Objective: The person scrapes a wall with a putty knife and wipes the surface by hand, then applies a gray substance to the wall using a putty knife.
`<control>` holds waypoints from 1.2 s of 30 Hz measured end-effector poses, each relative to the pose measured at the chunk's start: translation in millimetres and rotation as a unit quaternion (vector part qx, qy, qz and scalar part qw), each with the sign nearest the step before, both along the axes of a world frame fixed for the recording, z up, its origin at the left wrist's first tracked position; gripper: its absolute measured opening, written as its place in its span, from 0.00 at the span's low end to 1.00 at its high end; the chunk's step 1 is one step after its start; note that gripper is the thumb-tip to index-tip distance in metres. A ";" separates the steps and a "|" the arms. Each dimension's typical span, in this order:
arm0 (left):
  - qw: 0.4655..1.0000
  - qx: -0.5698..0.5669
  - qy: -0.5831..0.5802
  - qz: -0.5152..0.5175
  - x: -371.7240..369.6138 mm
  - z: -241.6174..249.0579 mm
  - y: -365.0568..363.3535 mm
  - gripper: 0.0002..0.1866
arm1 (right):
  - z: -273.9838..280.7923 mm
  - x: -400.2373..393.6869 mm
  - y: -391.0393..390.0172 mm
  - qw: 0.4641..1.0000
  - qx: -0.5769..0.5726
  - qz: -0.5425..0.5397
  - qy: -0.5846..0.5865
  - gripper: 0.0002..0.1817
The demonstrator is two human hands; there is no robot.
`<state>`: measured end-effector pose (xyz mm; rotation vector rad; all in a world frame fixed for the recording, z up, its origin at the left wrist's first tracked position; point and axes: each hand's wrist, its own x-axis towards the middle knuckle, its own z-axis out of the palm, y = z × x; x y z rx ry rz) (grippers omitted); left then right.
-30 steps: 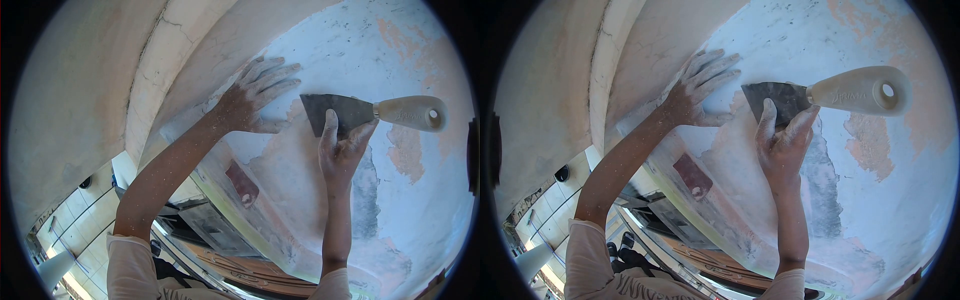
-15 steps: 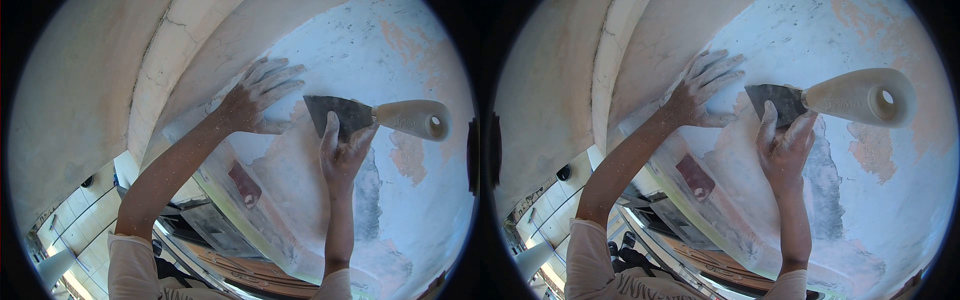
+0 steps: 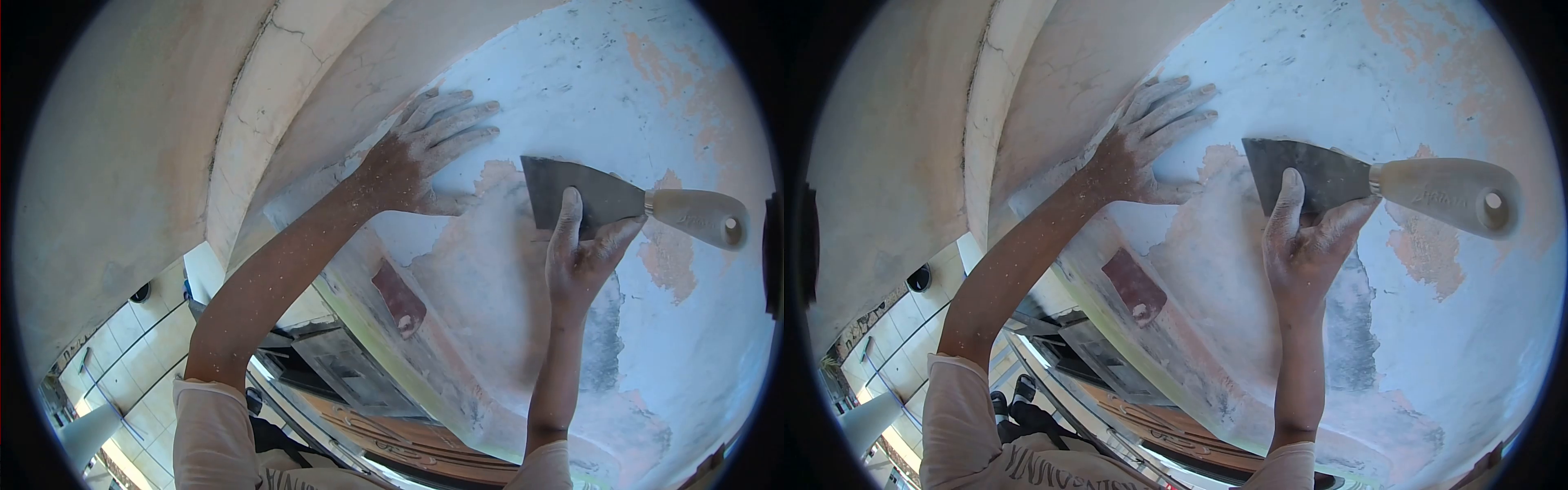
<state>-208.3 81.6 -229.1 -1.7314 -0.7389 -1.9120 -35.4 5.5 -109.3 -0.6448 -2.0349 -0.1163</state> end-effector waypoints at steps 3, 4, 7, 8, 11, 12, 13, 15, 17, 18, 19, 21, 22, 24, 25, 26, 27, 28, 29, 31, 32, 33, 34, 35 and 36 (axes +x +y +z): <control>1.000 0.004 -0.001 -0.003 2.9 1.8 0.8 0.38 | -11.2 7.2 4.3 0.966 0.194 -0.044 -0.166 0.34; 1.000 0.002 -0.001 -0.002 1.6 1.3 0.9 0.38 | -8.4 5.6 0.2 0.983 0.110 -0.033 -0.142 0.35; 1.000 0.007 -0.001 -0.008 1.4 0.2 1.8 0.38 | -10.8 7.5 3.8 0.991 0.082 -0.003 -0.102 0.34; 1.000 0.005 -0.002 -0.007 1.3 -0.2 1.4 0.39 | -14.0 9.8 5.5 0.987 0.096 -0.003 -0.128 0.33; 1.000 0.006 -0.001 -0.010 1.8 1.1 2.5 0.39 | -9.8 6.5 2.6 0.981 0.129 -0.012 -0.142 0.33; 1.000 0.008 0.000 -0.011 1.7 1.1 2.9 0.40 | -9.0 7.0 3.1 0.990 0.094 -0.011 -0.103 0.34; 1.000 0.008 0.000 -0.011 1.3 0.3 2.6 0.40 | -9.0 6.9 3.2 0.996 0.058 -0.010 -0.064 0.34; 1.000 0.006 0.001 -0.008 0.9 0.2 1.2 0.40 | -14.2 10.5 4.4 0.980 0.137 -0.019 -0.145 0.35; 1.000 0.007 0.003 -0.008 -0.1 1.0 1.7 0.39 | -16.2 10.8 5.8 0.972 0.169 -0.020 -0.161 0.34; 1.000 0.007 0.003 -0.008 -0.4 0.9 2.1 0.39 | -15.7 9.8 6.3 0.977 0.159 -0.014 -0.140 0.34; 1.000 0.006 0.001 -0.010 0.6 0.0 1.6 0.39 | -15.0 9.7 6.1 0.982 0.147 -0.010 -0.119 0.34; 1.000 0.006 0.000 -0.009 0.8 0.6 0.4 0.39 | -16.9 8.8 7.2 0.953 0.248 -0.016 -0.176 0.38; 1.000 0.006 0.001 -0.008 0.7 1.5 0.4 0.39 | -13.5 9.5 7.3 0.964 0.224 -0.019 -0.144 0.38; 1.000 0.008 0.001 -0.011 1.0 2.0 1.8 0.38 | -3.7 7.0 5.2 0.982 0.171 -0.017 -0.081 0.38; 1.000 0.007 -0.001 -0.012 1.0 0.6 1.5 0.38 | -1.4 1.8 -0.3 0.996 0.089 -0.001 -0.030 0.41; 1.000 0.005 -0.002 -0.012 0.7 -0.8 0.6 0.38 | -6.1 3.2 -0.4 0.984 0.146 -0.030 -0.096 0.41; 1.000 0.005 -0.003 -0.014 0.5 0.0 0.0 0.38 | -11.5 6.9 1.0 0.964 0.205 -0.060 -0.160 0.40; 1.000 0.008 -0.002 -0.016 0.9 1.8 0.1 0.38 | -13.6 9.5 1.7 0.935 0.263 -0.091 -0.222 0.40; 1.000 0.008 0.001 -0.015 1.2 3.0 1.3 0.38 | -9.6 10.5 4.2 0.940 0.264 -0.068 -0.204 0.39; 1.000 0.003 0.002 -0.011 0.8 0.9 2.0 0.38 | -6.9 6.7 5.4 0.980 0.175 -0.018 -0.096 0.38; 1.000 0.000 0.001 -0.008 0.5 -1.3 1.5 0.38 | -6.8 5.9 5.0 0.991 0.126 0.006 -0.043 0.38; 1.000 0.000 0.002 -0.006 0.4 -1.1 1.6 0.38 | -12.1 9.0 5.0 0.970 0.192 -0.025 -0.147 0.38; 1.000 0.003 0.003 -0.005 0.9 0.6 2.1 0.38 | -17.2 8.8 1.1 0.951 0.235 -0.059 -0.190 0.34; 1.000 0.007 0.003 -0.009 1.5 2.0 2.7 0.38 | -11.9 7.3 0.1 0.968 0.194 -0.042 -0.154 0.32; 1.000 0.010 0.003 -0.012 1.5 2.0 2.7 0.38 | -7.3 5.0 -0.5 0.981 0.150 -0.022 -0.118 0.31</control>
